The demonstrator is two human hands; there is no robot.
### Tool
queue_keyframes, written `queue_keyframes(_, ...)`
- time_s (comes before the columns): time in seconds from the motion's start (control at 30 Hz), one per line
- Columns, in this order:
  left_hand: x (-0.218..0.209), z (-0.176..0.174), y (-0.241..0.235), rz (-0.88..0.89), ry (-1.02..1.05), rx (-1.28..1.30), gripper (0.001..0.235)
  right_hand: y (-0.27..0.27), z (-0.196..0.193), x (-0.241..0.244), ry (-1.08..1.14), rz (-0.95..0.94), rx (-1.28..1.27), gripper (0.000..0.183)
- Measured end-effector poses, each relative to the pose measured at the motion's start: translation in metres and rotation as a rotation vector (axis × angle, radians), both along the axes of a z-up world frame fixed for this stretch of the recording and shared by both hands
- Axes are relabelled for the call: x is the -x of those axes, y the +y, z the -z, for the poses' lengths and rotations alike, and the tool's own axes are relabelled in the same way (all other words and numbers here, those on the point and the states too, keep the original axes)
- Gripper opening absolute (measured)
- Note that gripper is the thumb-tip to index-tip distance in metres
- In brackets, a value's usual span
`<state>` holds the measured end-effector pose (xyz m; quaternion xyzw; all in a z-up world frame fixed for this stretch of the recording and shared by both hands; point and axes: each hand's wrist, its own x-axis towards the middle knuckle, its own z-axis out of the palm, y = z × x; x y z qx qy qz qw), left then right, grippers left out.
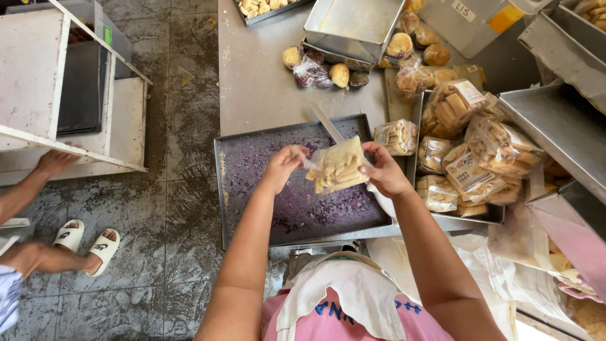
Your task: The person cuts packaged bread into small pieces using a knife on a metal tray and then places the pieces into a plastic bag. The person repeats this process with multiple loaves of bread.
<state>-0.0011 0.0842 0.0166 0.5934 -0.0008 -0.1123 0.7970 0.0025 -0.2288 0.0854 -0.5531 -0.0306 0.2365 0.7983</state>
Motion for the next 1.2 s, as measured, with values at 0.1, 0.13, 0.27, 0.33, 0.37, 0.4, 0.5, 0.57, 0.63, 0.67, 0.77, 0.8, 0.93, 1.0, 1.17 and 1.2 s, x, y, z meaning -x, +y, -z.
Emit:
queue_keyframes(0.1, 0.021, 0.027, 0.003, 0.005, 0.061, 0.090, 0.011, 0.013, -0.018, 0.006, -0.228, -0.055, 0.270, 0.071)
queue_keyframes(0.13, 0.025, 0.034, 0.001, -0.010, 0.039, 0.064, 0.014, 0.020, -0.031, 0.009, -0.312, -0.076, 0.376, 0.069)
queue_keyframes(0.27, 0.035, 0.049, 0.005, -0.078, -0.013, -0.006, 0.018, 0.033, -0.084, 0.028, -0.749, -0.101, 0.755, 0.067)
queue_keyframes(0.33, 0.039, 0.059, 0.003, -0.111, 0.113, 0.074, 0.019, 0.034, -0.096, 0.034, -0.938, -0.054, 0.766, 0.067)
queue_keyframes(0.37, 0.042, 0.067, 0.003, -0.128, 0.177, 0.114, 0.020, 0.037, -0.096, 0.031, -0.939, -0.073, 0.806, 0.065)
queue_keyframes(0.4, 0.049, 0.077, 0.003, -0.159, 0.203, 0.112, 0.018, 0.043, -0.093, 0.030, -0.932, -0.097, 0.845, 0.064)
queue_keyframes(0.5, 0.036, 0.101, 0.006, -0.231, 0.224, 0.073, 0.016, 0.049, -0.087, 0.039, -0.965, -0.124, 0.851, 0.053)
queue_keyframes(0.57, 0.048, 0.112, 0.001, -0.254, 0.234, 0.022, 0.017, 0.048, -0.086, 0.041, -1.034, -0.054, 0.832, 0.045)
queue_keyframes(0.63, 0.056, 0.120, 0.001, -0.257, 0.195, 0.154, 0.011, 0.041, -0.073, 0.055, -1.103, 0.097, 0.813, 0.036)
queue_keyframes(0.67, 0.052, 0.121, 0.002, -0.260, 0.161, 0.218, 0.009, 0.040, -0.062, 0.055, -1.059, 0.123, 0.863, 0.030)
queue_keyframes(0.77, 0.058, 0.121, -0.003, -0.276, 0.269, 0.106, 0.011, 0.037, -0.013, 0.048, -0.810, 0.200, 0.947, 0.019)
queue_keyframes(0.8, 0.063, 0.120, -0.004, -0.253, 0.233, 0.003, 0.011, 0.034, 0.007, 0.042, -0.642, 0.226, 0.928, 0.018)
queue_keyframes(0.93, 0.083, 0.077, -0.011, -0.154, 0.044, -0.567, 0.035, 0.019, 0.074, 0.015, -0.263, 0.218, 0.940, 0.026)
queue_keyframes(1.0, 0.089, 0.044, -0.021, -0.094, -0.003, -0.875, 0.045, 0.022, 0.093, 0.013, -0.236, 0.157, 0.958, 0.031)
queue_keyframes(1.17, 0.079, 0.012, -0.044, -0.052, -0.225, -1.216, 0.070, 0.047, 0.070, 0.044, -0.599, 0.097, 1.219, 0.072)
queue_keyframes(1.2, 0.075, 0.018, -0.050, -0.026, -0.346, -1.287, 0.071, 0.057, 0.058, 0.054, -0.682, 0.072, 1.274, 0.077)
